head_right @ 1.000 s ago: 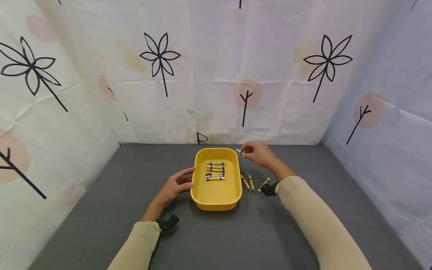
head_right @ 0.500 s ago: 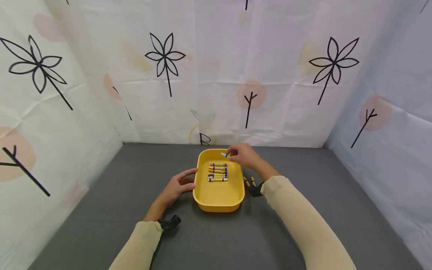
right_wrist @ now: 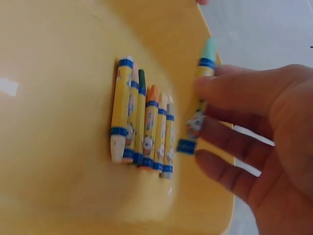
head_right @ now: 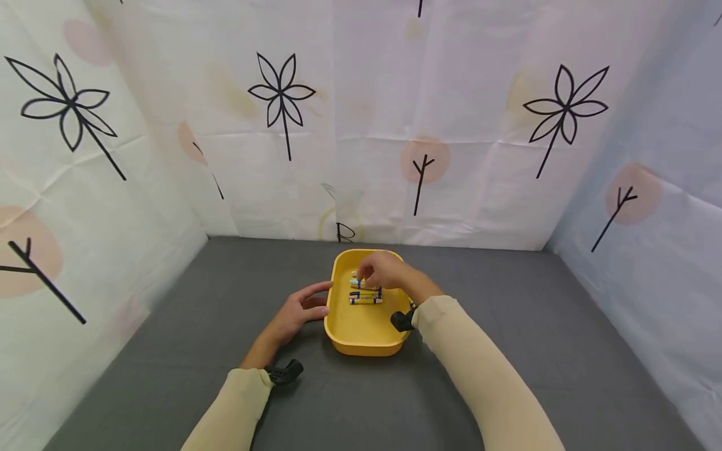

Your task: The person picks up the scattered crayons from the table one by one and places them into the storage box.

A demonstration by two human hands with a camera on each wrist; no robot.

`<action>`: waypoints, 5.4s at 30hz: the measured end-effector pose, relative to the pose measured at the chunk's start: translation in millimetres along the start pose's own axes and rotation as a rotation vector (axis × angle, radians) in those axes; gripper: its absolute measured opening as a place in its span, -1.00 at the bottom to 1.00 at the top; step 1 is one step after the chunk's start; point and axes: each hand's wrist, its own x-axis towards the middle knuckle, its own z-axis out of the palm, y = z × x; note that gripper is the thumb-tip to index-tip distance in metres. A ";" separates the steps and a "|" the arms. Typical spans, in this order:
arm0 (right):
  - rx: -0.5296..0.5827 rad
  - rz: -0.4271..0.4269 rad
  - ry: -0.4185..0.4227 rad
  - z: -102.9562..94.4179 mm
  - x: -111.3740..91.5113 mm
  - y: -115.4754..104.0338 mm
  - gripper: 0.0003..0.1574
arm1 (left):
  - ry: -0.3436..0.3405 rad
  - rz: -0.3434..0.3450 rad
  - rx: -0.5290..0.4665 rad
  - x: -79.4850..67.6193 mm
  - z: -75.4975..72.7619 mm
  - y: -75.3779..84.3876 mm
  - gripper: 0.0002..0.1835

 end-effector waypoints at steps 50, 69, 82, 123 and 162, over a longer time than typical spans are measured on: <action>-0.118 0.126 -0.106 29.0 19.0 2.0 -0.79 | -0.018 0.030 -0.022 0.8 -0.2 0.1 -0.37; 0.001 0.010 0.077 -13.8 -15.0 5.8 -0.78 | 0.009 0.015 0.006 0.0 -0.5 2.2 -0.37; 0.133 0.004 0.145 -32.8 -59.7 39.2 -0.72 | 0.014 0.007 0.024 -1.2 -1.8 2.7 -0.37; 0.080 0.102 0.093 13.4 -130.1 111.6 -0.76 | 0.010 -0.004 0.022 0.7 -0.4 0.0 -0.37; 0.102 0.085 0.411 -18.4 -85.3 61.1 -0.73 | -0.001 0.004 0.013 -0.8 0.5 4.9 -0.37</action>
